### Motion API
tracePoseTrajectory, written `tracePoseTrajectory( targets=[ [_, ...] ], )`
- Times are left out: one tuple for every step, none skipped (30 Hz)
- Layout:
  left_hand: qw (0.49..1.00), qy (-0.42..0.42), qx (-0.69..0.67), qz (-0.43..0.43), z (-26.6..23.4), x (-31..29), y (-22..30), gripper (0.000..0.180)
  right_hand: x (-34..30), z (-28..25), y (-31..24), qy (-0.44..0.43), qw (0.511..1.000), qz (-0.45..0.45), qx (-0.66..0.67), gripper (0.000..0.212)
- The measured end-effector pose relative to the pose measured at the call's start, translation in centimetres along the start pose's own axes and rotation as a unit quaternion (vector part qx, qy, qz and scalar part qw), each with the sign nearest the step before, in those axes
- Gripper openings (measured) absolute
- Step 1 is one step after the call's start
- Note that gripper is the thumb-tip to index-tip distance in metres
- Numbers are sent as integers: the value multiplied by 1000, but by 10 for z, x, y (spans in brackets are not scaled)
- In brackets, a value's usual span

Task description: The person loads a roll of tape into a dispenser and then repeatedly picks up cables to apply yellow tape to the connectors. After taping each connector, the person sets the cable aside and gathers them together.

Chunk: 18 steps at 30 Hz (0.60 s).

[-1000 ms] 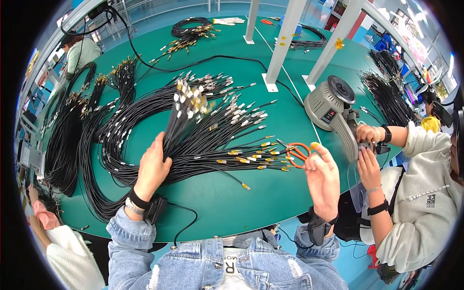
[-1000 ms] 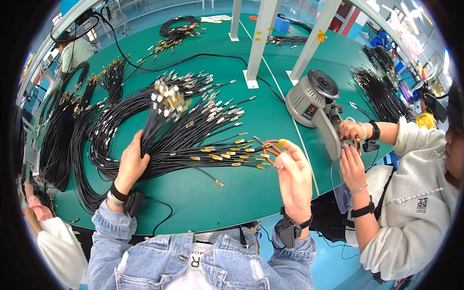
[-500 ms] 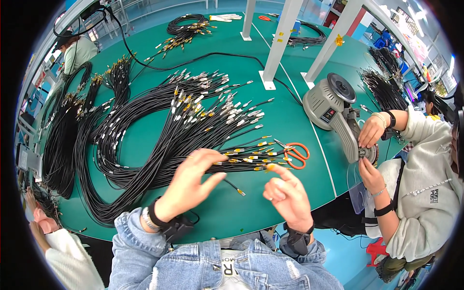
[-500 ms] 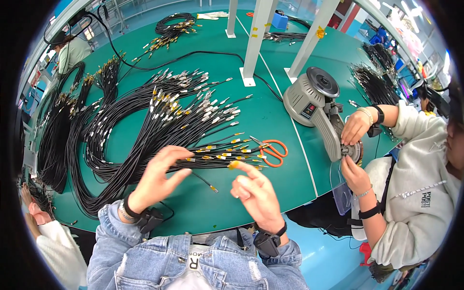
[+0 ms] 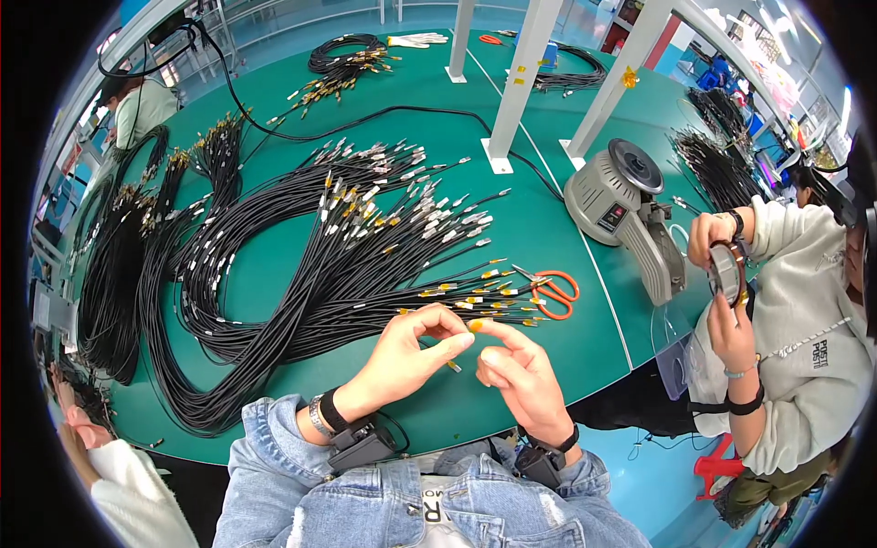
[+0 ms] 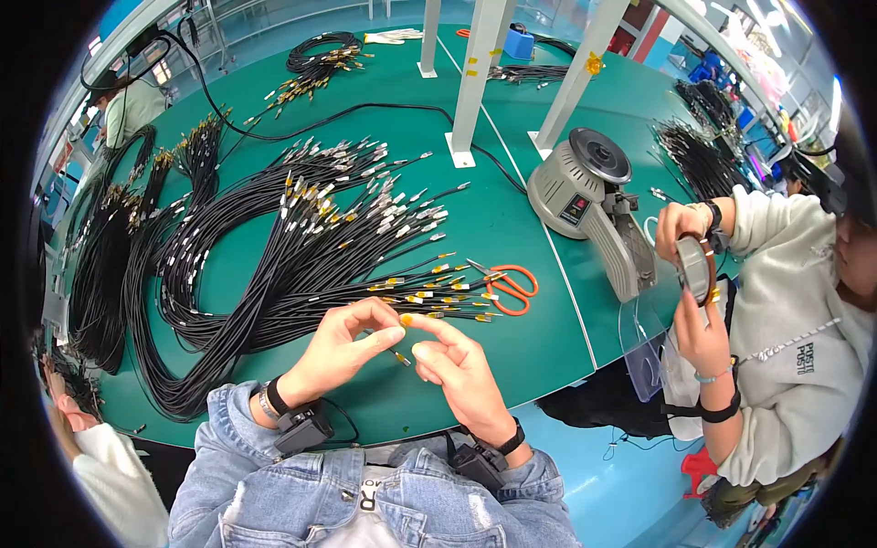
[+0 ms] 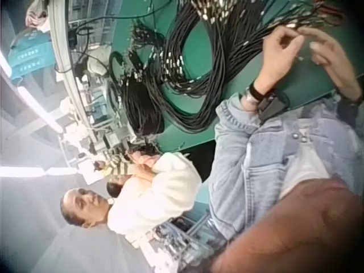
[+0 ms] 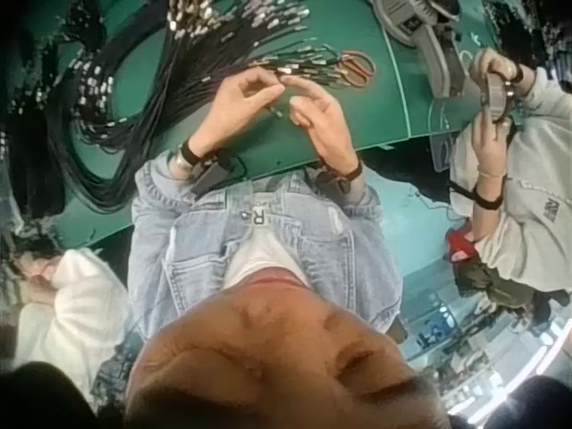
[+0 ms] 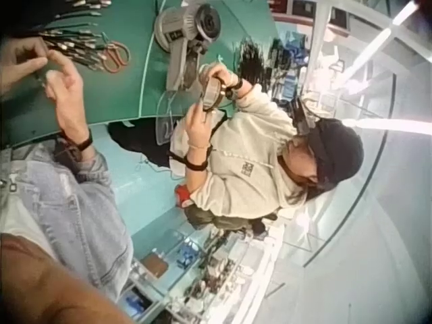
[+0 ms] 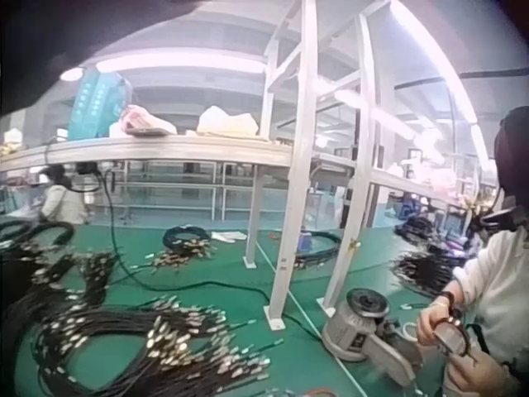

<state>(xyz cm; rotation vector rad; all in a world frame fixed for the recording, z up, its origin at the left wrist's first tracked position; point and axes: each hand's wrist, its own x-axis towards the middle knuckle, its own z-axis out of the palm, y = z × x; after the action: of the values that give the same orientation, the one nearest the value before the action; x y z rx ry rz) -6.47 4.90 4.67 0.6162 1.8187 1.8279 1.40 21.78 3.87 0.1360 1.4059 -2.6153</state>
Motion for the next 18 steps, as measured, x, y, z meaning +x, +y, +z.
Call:
tracePoseTrajectory(
  targets=[
    [1000,-1,1,1,0,-1,-1,14,0,1,1,14,999,-12,-37,39],
    [1000,2,-26,-15,1,-1,-2,13,0,2,2,27,997,-24,-74,38],
    [998,5,-52,-30,1,-2,-3,13,0,4,2,41,992,-36,-110,37],
    [996,8,-78,-46,2,-3,-4,12,1,4,3,41,992,-38,-110,37],
    [996,6,-77,-45,2,-3,-5,12,2,5,5,74,988,-67,-122,35],
    [996,16,-83,-41,3,-4,-6,11,3,5,7,107,981,-95,-133,33],
    [995,25,-89,-37,4,-5,-7,11,5,5,9,139,972,-124,-145,30],
    [994,34,-96,-33,5,-5,-8,10,5,5,12,140,972,-125,-144,30],
    [994,33,-95,-32,6,-5,-11,10,5,5,16,130,983,-102,-86,28],
    [995,48,-82,-5,7,-4,-15,10,5,5,20,118,990,-78,-27,25],
    [995,64,-69,21,8,-3,-18,11,5,6,22,106,992,-53,31,23],
    [994,79,-56,48,10,-2,-19,11,6,7,24,107,992,-54,32,23],
    [994,78,-55,48,11,-3,-19,11,8,9,26,111,991,-64,45,21],
    [995,73,-65,32,13,-4,-17,10,9,10,27,115,989,-74,58,20],
    [995,68,-74,16,14,-5,-15,9,10,11,28,120,987,-84,71,19],
    [994,63,-84,0,15,-5,-14,7,11,12,28,120,987,-84,72,19],
    [995,63,-84,0,15,-5,-15,7,11,13,28,115,986,-84,81,18],
    [995,63,-79,3,15,-5,-15,8,12,14,28,110,986,-82,91,17]
  ],
)
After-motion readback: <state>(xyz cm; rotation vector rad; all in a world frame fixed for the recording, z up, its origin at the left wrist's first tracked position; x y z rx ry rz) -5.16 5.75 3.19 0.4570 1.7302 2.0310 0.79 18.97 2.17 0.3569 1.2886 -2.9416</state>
